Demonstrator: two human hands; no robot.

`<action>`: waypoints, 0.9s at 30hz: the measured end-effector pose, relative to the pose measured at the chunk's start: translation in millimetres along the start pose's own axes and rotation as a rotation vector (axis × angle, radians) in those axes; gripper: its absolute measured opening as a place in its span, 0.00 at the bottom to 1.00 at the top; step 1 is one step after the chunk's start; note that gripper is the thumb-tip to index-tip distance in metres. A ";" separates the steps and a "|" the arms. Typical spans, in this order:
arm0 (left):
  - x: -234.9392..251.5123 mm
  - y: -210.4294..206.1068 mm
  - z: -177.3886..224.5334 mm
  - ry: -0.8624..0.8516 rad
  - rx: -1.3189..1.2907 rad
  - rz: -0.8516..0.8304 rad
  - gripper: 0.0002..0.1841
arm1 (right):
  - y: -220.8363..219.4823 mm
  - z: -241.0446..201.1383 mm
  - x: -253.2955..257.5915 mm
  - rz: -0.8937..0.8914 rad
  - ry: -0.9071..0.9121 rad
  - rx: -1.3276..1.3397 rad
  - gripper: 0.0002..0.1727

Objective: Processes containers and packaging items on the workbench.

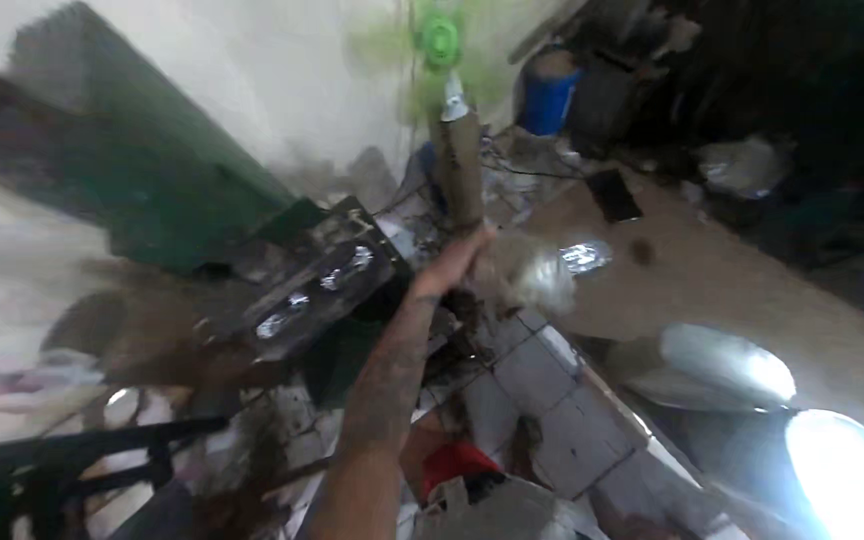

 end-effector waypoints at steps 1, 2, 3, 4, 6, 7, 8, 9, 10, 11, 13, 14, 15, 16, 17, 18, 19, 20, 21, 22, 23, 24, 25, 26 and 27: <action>12.6 28.9 5.9 -0.028 -0.132 0.138 0.26 | 3.0 -7.8 8.1 0.036 -0.017 0.001 0.19; 22.7 52.1 9.2 -0.098 -0.232 0.241 0.23 | 4.3 -8.6 21.5 0.064 0.001 -0.017 0.20; 28.5 69.4 9.5 -0.208 -0.269 0.319 0.23 | 6.6 -15.5 39.4 0.099 0.046 -0.057 0.19; 28.9 83.3 2.9 -0.331 -0.223 0.367 0.26 | 5.9 -29.5 58.4 0.119 0.083 -0.077 0.19; 5.2 95.9 -27.4 -0.296 0.024 0.390 0.30 | -5.8 -64.4 95.6 0.178 0.163 -0.067 0.18; -12.6 100.5 -48.4 -0.166 0.210 0.388 0.33 | -11.4 -85.9 114.2 0.229 0.213 -0.054 0.17; -26.1 111.1 -74.5 -0.010 0.380 0.404 0.36 | -15.7 -109.4 131.9 0.273 0.264 -0.048 0.16; -34.2 130.3 -103.7 0.134 0.506 0.419 0.39 | -19.6 -135.7 148.6 0.301 0.313 -0.045 0.16; -39.8 155.3 -131.4 0.257 0.595 0.420 0.42 | -24.5 -166.9 162.1 0.325 0.357 -0.036 0.16; -45.5 178.3 -152.9 0.324 0.668 0.405 0.40 | -31.7 -201.8 172.2 0.347 0.407 -0.023 0.16; -66.6 202.4 -165.3 0.274 0.699 0.288 0.30 | -50.9 -267.9 191.7 0.377 0.590 -0.052 0.14; -81.4 207.3 -158.7 0.234 0.672 0.220 0.28 | -61.3 -297.9 204.9 0.392 0.736 -0.144 0.13; -99.8 209.7 -150.0 0.209 0.652 0.128 0.27 | -73.9 -327.3 217.4 0.379 0.877 -0.277 0.12; -119.6 211.9 -146.0 0.200 0.670 0.008 0.28 | -89.9 -353.5 230.0 0.321 0.972 -0.425 0.11; -136.4 217.0 -150.2 0.211 0.732 -0.107 0.29 | -109.0 -373.4 244.6 0.235 1.061 -0.584 0.13; -147.0 227.1 -163.0 0.226 0.820 -0.185 0.30 | -129.6 -386.3 262.8 0.140 1.162 -0.738 0.15; -152.8 241.0 -180.9 0.233 0.895 -0.224 0.30 | -149.3 -396.8 281.9 0.022 1.245 -0.878 0.15; -156.8 255.5 -197.7 0.245 0.933 -0.245 0.29 | -166.9 -407.9 300.0 -0.102 1.305 -0.983 0.15; -160.6 267.0 -210.4 0.235 0.948 -0.241 0.28 | -182.9 -417.9 318.8 -0.205 1.332 -1.067 0.15; -166.8 272.5 -210.8 0.231 0.953 -0.221 0.26 | -197.8 -425.8 337.2 -0.241 1.351 -1.134 0.16; -175.9 271.1 -197.3 0.228 0.964 -0.210 0.25 | -211.4 -433.4 351.4 -0.231 1.357 -1.175 0.16; -189.1 263.3 -178.5 0.200 0.962 -0.206 0.23 | -224.7 -440.0 356.1 -0.232 1.308 -1.187 0.16; -205.6 251.3 -162.7 0.168 0.932 -0.209 0.23 | -239.0 -443.4 350.9 -0.266 1.205 -1.186 0.17; -223.5 236.8 -146.1 0.140 0.865 -0.228 0.20 | -253.2 -447.1 340.1 -0.335 1.068 -1.158 0.19; -240.1 221.2 -131.8 0.085 0.773 -0.267 0.16 | -270.2 -452.3 329.3 -0.418 0.944 -1.113 0.22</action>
Point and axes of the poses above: each hand's wrist, its own x-axis towards the middle knuckle, its own y-axis out of the back of the hand, z = x × y, the point moved 4 cm from there along x, towards the middle knuckle, and after that the axes turned 4 degrees about y, right-handed, at the moved point
